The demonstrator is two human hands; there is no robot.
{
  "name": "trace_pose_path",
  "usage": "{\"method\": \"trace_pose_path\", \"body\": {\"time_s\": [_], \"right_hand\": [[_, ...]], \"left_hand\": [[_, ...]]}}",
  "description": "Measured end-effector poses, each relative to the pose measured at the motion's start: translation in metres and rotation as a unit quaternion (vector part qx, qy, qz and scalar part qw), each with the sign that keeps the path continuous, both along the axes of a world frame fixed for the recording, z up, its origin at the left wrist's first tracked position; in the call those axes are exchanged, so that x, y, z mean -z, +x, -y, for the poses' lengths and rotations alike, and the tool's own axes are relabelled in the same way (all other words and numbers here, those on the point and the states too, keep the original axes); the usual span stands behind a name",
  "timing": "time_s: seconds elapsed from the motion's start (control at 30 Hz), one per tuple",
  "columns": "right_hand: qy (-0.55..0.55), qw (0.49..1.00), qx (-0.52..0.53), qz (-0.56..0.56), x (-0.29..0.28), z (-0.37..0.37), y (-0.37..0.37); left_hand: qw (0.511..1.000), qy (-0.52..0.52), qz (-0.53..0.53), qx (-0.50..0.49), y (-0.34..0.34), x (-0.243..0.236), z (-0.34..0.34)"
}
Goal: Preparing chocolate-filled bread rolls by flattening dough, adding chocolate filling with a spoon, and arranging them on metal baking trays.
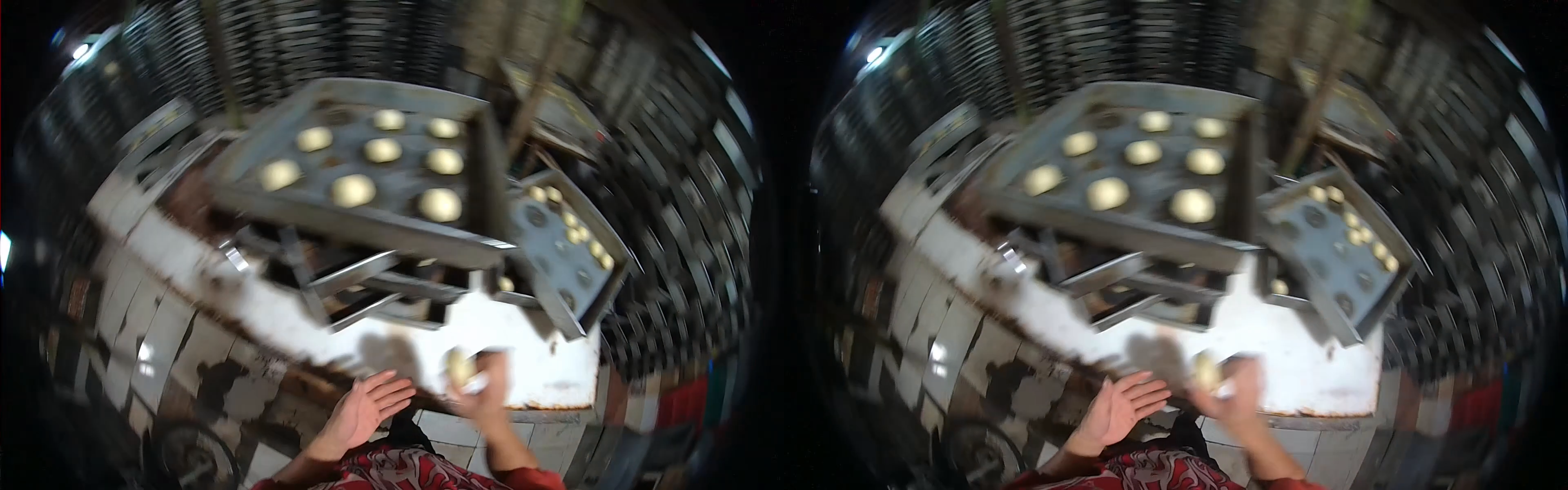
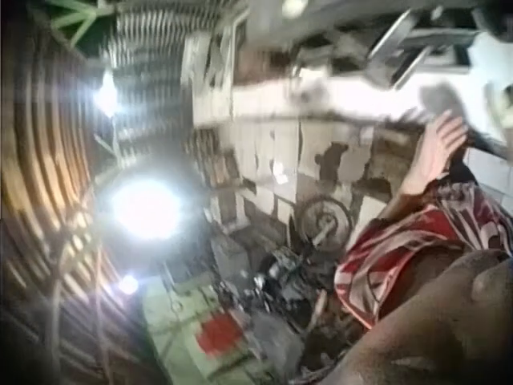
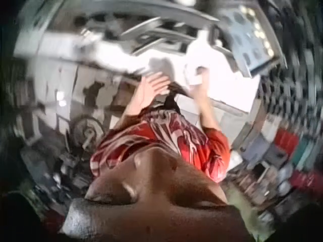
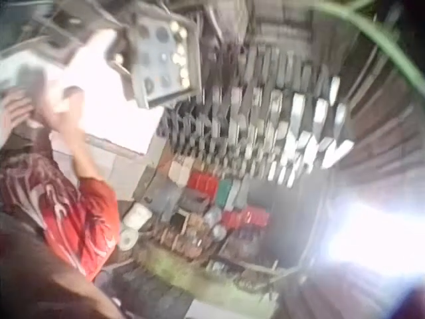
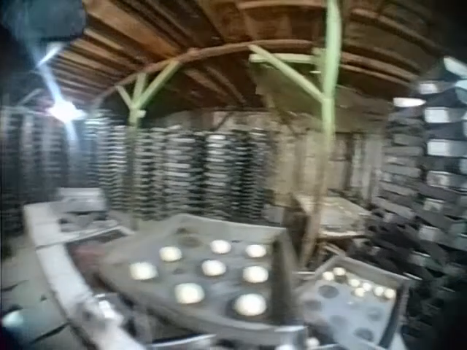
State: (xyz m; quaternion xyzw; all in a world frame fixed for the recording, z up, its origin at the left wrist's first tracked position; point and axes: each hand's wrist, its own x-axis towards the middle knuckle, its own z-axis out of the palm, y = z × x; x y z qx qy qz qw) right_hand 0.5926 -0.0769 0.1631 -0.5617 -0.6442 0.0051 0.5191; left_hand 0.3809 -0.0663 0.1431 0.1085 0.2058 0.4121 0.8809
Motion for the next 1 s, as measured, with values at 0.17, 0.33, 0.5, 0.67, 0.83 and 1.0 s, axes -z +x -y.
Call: {"method": "trace_pose_path", "body": {"time_s": [0.17, 0.33, 0.5, 0.67, 0.83, 1.0], "right_hand": [[-0.319, 0.829, -0.454, 0.069, -0.016, 0.018, -0.176], [-0.223, 0.909, -0.303, -0.181, 0.004, -0.039, -0.326], [-0.385, 0.835, -0.234, -0.317, 0.092, -0.199, -0.386], [-0.035, 0.997, -0.031, -0.068, 0.155, -0.312, -0.398], [-0.183, 0.973, -0.085, -0.116, 0.14, -0.284, -0.422], [-0.176, 0.964, -0.199, -0.017, 0.063, -0.329, -0.464]], "left_hand": [[0.984, -0.017, -0.116, -0.132, -0.16, 0.049, 0.03], [0.905, 0.012, -0.211, -0.369, -0.19, 0.031, 0.041], [0.938, -0.033, 0.086, -0.334, -0.273, 0.034, -0.026], [0.945, -0.015, -0.094, -0.314, -0.303, 0.072, -0.086], [0.903, -0.03, -0.241, -0.355, -0.314, 0.082, -0.146], [0.928, 0.104, -0.267, -0.24, -0.32, 0.065, -0.211]]}}
